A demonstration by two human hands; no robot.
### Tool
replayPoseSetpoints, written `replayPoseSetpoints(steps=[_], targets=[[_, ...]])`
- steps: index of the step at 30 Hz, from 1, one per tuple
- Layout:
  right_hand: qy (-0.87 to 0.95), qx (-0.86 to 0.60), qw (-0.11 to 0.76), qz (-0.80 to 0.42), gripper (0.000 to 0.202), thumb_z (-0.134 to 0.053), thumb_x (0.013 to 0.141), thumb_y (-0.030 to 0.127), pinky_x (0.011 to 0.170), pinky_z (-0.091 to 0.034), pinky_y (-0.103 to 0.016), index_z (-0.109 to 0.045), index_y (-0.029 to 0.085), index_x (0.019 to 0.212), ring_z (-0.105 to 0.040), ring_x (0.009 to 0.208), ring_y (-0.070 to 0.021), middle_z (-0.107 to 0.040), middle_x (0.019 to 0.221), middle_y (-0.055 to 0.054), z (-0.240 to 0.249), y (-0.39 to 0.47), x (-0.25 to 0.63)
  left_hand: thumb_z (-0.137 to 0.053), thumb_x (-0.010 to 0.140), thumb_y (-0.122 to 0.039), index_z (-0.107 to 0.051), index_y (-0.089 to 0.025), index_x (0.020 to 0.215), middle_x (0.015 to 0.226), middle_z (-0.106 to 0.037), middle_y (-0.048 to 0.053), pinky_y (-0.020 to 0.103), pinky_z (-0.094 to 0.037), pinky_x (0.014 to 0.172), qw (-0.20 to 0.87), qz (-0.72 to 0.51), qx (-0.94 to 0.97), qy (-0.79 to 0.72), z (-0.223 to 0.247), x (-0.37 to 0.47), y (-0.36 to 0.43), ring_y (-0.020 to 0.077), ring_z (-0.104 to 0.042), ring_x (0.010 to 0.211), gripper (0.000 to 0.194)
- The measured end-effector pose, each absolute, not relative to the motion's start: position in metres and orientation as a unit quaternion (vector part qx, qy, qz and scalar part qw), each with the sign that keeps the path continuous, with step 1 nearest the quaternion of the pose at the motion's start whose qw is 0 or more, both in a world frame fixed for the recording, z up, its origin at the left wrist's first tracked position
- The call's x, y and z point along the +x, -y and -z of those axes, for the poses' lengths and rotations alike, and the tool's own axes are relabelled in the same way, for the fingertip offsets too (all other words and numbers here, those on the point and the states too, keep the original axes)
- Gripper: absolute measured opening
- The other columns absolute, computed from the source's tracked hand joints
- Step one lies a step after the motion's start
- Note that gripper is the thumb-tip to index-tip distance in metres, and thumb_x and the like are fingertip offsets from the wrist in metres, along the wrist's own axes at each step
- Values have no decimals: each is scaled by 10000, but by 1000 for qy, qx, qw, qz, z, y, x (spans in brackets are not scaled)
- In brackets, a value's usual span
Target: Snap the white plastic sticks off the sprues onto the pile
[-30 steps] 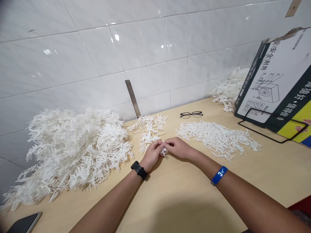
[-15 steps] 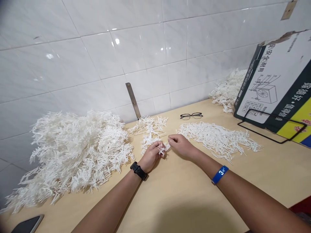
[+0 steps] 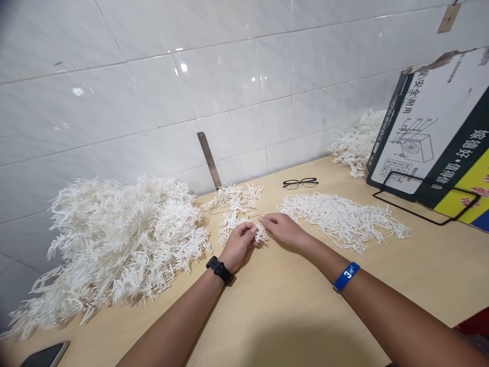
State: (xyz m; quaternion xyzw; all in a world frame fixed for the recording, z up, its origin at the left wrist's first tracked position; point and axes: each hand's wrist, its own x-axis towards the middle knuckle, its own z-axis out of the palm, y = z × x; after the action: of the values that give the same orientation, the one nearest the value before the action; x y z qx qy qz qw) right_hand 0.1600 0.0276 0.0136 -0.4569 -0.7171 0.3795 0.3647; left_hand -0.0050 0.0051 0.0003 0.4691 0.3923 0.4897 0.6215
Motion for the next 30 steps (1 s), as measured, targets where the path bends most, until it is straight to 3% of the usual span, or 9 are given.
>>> replayPoseSetpoints(steps=[4, 13, 20, 23, 26, 30], targets=[[787, -375, 264, -412, 450, -439, 900, 540, 583, -327, -248, -542, 160, 681, -430, 608, -126, -515, 645, -3, -12, -24, 157, -658, 764, -278, -560, -138, 771, 633, -517, -27, 205, -425, 577, 565, -482, 521, -420, 0, -4, -5, 64, -477, 558, 172], [777, -307, 236, -497, 487, -434, 918, 565, 626, -366, -255, -635, 136, 804, -463, 643, -130, -551, 710, -26, -16, -23, 164, -559, 853, -339, -514, -157, 750, 584, -491, -32, 233, -398, 605, 553, -436, 590, -394, 3, -8, -5, 86, -472, 551, 215], [748, -300, 251, -536, 428, -469, 893, 537, 605, -368, -254, -537, 157, 708, -443, 610, -119, -497, 653, -4, -11, -22, 159, -647, 790, -484, -488, -156, 736, 571, -430, -43, 209, -318, 546, 646, -442, 522, -339, 8, -10, -8, 60, -386, 517, 369], [739, -381, 297, -469, 375, -485, 865, 458, 541, -298, -238, -412, 187, 617, -361, 555, -98, -412, 588, 30, -12, -24, 159, -695, 755, -463, -497, -148, 752, 615, -451, -34, 203, -338, 553, 664, -457, 486, -338, 8, -9, -8, 51, -400, 528, 371], [690, -541, 359, -319, 364, -522, 806, 384, 508, -213, -244, -313, 200, 573, -267, 534, -93, -286, 540, 49, -15, -31, 168, -717, 739, -431, -501, -149, 761, 638, -465, -34, 202, -362, 562, 657, -471, 468, -356, 7, -7, -7, 44, -418, 522, 356], [638, -628, 387, -219, 454, -522, 821, 480, 500, -198, -268, -292, 201, 546, -270, 525, -105, -278, 504, 37, -20, -38, 183, -734, 720, -418, -519, -147, 769, 639, -479, -36, 207, -387, 571, 646, -476, 465, -374, 7, -6, -8, 46, -449, 520, 349]])
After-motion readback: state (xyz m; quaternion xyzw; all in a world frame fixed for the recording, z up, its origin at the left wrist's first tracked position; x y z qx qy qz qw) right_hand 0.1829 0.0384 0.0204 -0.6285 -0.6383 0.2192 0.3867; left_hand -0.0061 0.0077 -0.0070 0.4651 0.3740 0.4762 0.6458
